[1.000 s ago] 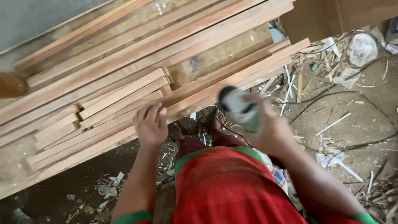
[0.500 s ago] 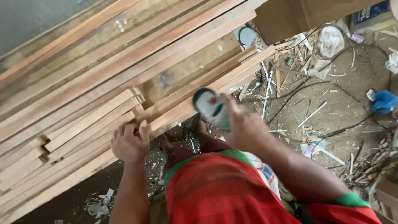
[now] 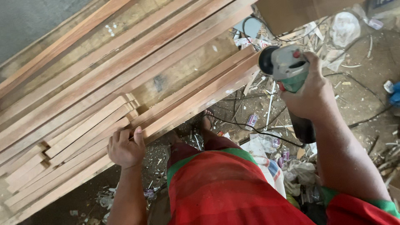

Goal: The person uses a power sander to sand the surfaces and ends of multiple wooden strips laid out on a workbench.

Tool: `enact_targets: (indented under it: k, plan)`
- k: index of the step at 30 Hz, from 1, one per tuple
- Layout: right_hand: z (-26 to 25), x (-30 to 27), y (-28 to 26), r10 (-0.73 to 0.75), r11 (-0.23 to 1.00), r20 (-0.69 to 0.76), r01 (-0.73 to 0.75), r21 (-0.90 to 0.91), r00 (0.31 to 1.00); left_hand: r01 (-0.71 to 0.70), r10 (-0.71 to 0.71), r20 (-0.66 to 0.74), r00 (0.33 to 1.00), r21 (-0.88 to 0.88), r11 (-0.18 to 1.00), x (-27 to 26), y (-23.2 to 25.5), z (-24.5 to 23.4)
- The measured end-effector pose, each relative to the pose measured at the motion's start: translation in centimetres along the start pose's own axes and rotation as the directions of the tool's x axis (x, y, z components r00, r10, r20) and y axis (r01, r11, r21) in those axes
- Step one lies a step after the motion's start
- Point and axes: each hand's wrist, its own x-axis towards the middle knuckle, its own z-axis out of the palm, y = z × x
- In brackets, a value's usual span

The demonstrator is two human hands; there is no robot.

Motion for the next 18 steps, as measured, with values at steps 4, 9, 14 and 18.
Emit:
enact_targets:
  k: [4,9,14,18]
  plan:
    - [2.0,-1.8,-1.9,-0.006,0.999,0.039,0.008,-0.039,0.999,0.024,-0.024,-0.001,1.0,0.005,1.0,-0.4,-0.3,0.1]
    - [7.2,-6.2,-5.5,-0.237,0.962,0.089,0.247,-0.119,0.967,0.026,-0.026,0.001,1.0,-0.054,0.998,-0.6,-0.5,0.0]
    - [9.7,-8.9,-9.2,-0.362,0.917,0.432,0.399,0.006,0.826,0.013,-0.014,-0.034,0.999,-0.036,0.999,-0.4,-0.2,-0.1]
    - [7.9,-7.4,-8.2,-0.304,0.922,0.51,0.383,-0.054,0.804,-0.017,0.017,-0.063,0.998,-0.011,1.0,-0.6,-0.7,0.6]
